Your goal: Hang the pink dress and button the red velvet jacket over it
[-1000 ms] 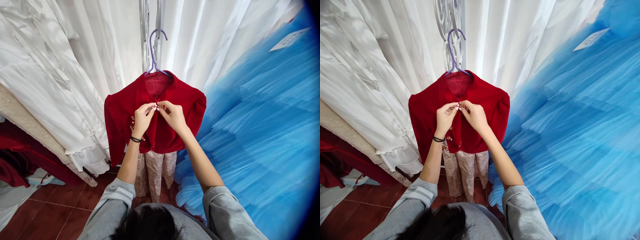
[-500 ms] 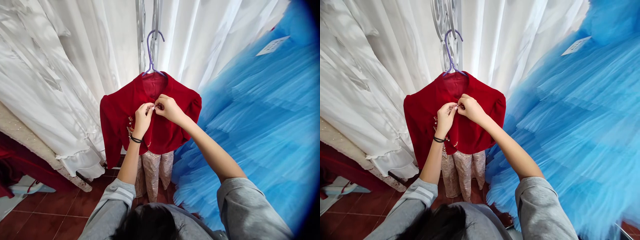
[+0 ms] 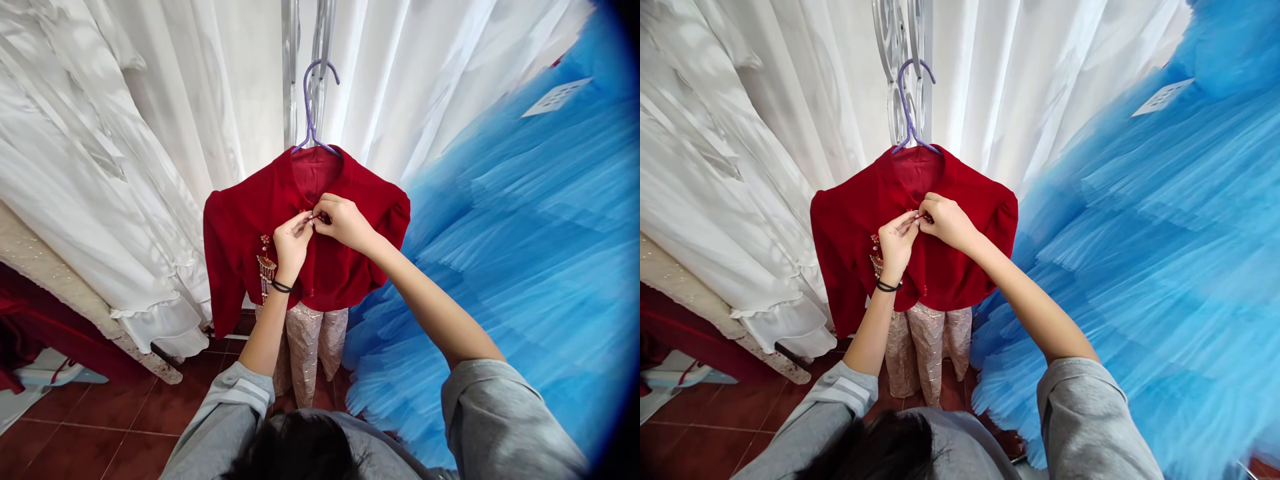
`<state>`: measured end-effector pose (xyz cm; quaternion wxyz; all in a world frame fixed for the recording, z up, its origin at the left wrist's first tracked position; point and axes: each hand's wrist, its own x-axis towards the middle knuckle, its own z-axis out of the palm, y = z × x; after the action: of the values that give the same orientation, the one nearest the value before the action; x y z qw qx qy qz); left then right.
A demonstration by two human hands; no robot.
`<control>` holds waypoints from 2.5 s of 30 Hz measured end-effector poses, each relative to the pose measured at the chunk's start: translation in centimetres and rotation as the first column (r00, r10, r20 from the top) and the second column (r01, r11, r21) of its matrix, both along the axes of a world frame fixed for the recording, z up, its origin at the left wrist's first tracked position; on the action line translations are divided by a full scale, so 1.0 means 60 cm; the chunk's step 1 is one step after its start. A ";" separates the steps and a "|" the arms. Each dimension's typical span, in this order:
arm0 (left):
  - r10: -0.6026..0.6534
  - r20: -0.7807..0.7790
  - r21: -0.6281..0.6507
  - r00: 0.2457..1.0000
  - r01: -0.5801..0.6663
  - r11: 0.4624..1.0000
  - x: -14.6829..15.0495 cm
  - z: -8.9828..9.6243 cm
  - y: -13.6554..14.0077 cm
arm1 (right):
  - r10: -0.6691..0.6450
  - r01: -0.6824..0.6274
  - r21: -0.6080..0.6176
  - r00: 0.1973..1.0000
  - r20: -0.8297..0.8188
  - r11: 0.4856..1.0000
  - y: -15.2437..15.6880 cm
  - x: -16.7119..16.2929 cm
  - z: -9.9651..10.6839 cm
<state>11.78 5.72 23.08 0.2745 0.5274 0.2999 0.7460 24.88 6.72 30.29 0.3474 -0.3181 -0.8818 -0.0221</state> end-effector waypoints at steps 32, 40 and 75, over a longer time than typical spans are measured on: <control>-0.164 0.162 -0.032 0.973 0.171 0.985 0.004 0.008 0.000 | 0.028 -0.027 0.011 0.999 -0.046 1.000 -0.024 -0.001 0.017; -0.133 0.202 -0.046 0.970 0.145 0.988 0.008 0.017 -0.003 | -0.078 0.071 0.058 0.988 0.131 0.996 -0.030 -0.001 0.028; -0.282 0.388 -0.051 0.878 0.326 0.944 0.020 0.013 -0.006 | 0.002 0.055 -0.213 0.966 0.258 0.976 -0.020 0.000 0.084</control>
<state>12.97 5.34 23.88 0.4704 0.3990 0.1977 0.7618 24.87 5.54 35.31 0.1929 -0.3608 -0.9120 0.0291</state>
